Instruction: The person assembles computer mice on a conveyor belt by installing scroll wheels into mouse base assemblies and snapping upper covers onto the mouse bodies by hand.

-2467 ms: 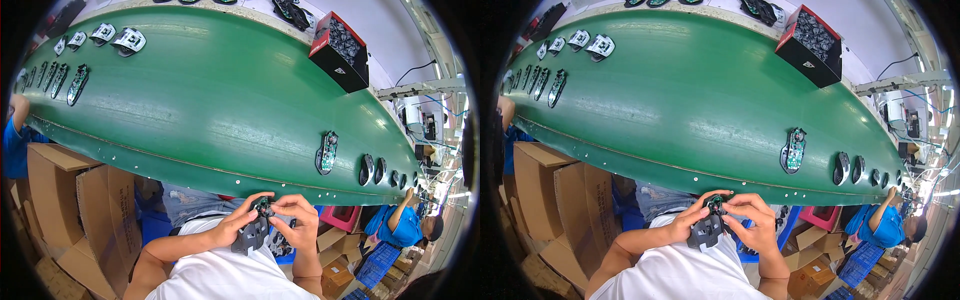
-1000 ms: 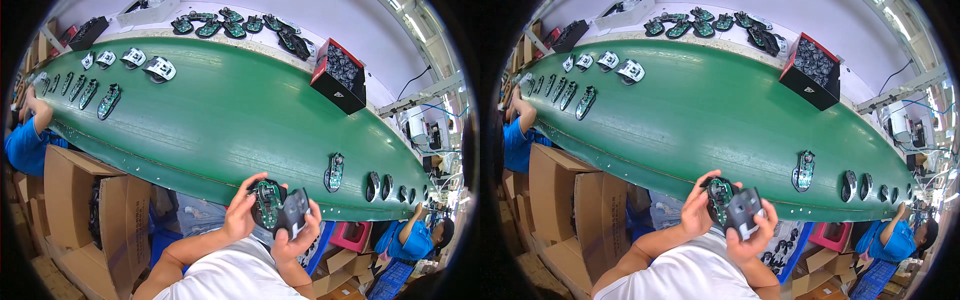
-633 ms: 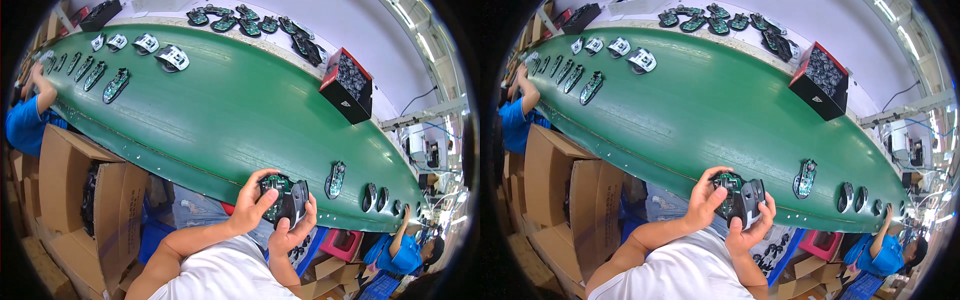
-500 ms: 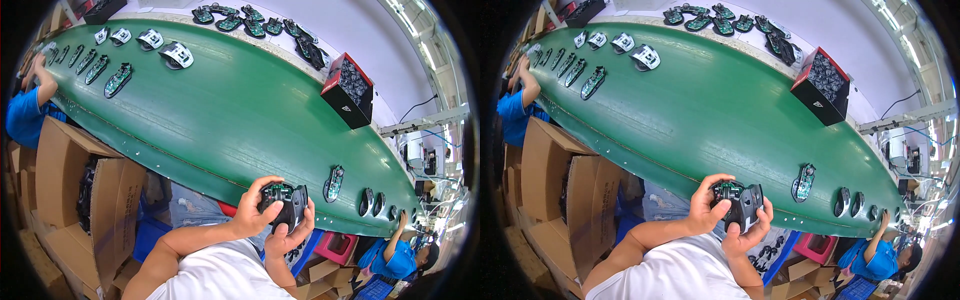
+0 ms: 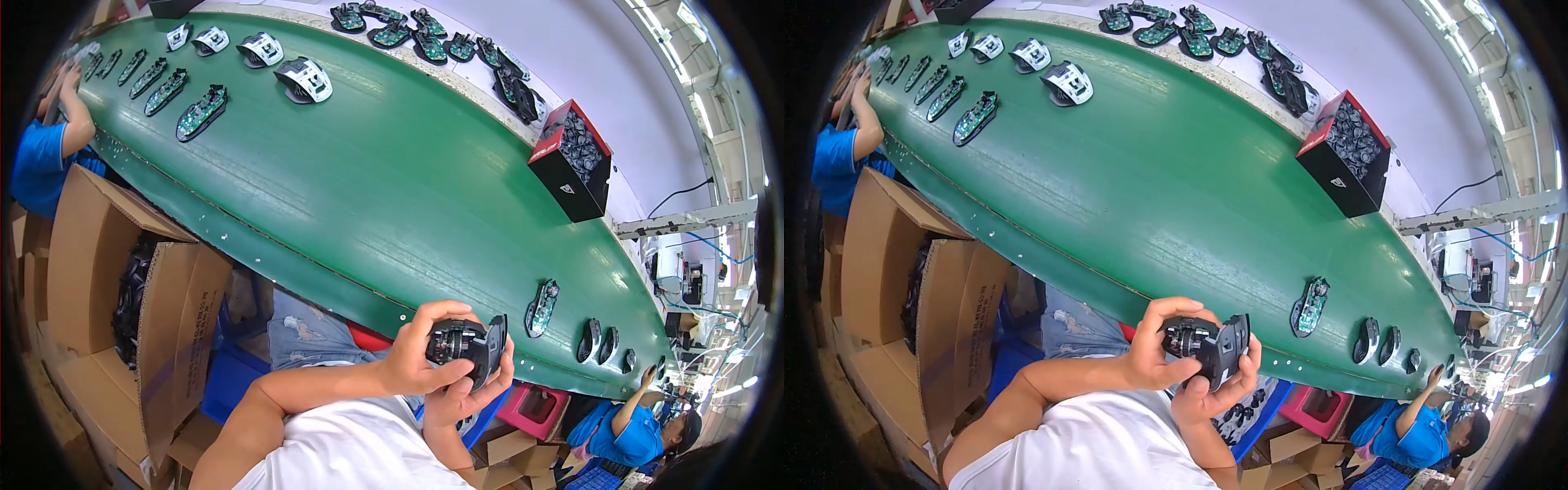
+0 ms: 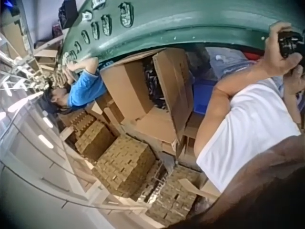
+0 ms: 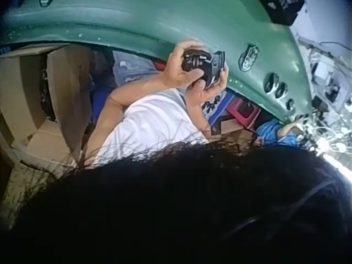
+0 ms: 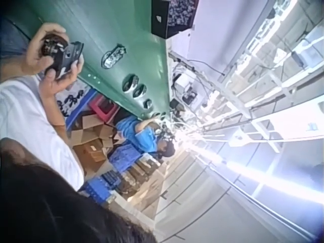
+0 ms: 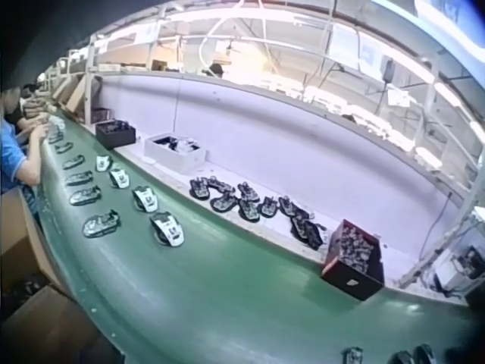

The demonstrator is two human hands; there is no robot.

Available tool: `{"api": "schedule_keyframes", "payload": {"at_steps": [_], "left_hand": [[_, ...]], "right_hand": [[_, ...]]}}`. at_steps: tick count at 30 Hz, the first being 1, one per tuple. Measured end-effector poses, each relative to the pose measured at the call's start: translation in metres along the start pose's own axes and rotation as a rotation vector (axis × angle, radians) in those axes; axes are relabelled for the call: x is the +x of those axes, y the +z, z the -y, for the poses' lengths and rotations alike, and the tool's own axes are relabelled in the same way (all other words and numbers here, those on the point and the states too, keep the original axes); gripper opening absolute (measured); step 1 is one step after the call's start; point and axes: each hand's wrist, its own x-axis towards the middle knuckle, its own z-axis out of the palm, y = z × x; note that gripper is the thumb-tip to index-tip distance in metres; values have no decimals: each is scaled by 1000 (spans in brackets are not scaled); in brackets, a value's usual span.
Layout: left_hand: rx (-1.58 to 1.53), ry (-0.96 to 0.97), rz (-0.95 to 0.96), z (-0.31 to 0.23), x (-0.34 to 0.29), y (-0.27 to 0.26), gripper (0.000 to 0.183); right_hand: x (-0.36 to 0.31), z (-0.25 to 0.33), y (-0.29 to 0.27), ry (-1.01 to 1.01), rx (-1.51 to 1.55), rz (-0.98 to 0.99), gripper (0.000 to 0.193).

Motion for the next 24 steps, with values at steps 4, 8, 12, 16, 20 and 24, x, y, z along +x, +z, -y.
{"api": "schedule_keyframes", "payload": {"at_steps": [4, 8, 12, 16, 20, 24], "left_hand": [[20, -52, 18, -5, 0, 2, 59], [100, -38, 24, -8, 2, 4, 52], [80, 18, 21, -7, 0, 3, 49], [68, 4, 48, -6, -4, 0, 49], [176, 16, 3, -4, -7, 1, 46], [272, 95, -71, 1, -8, 4, 49]], "right_hand": [[2, 0, 1, 8, 14, -6, 65], [2, 0, 1, 34, 62, -24, 64], [2, 2, 1, 21, 43, -3, 64], [-1, -2, -3, 3, 3, 11, 64], [-1, 1, -1, 2, 21, 26, 62], [-2, 2, 1, 22, 13, 5, 61]]}}
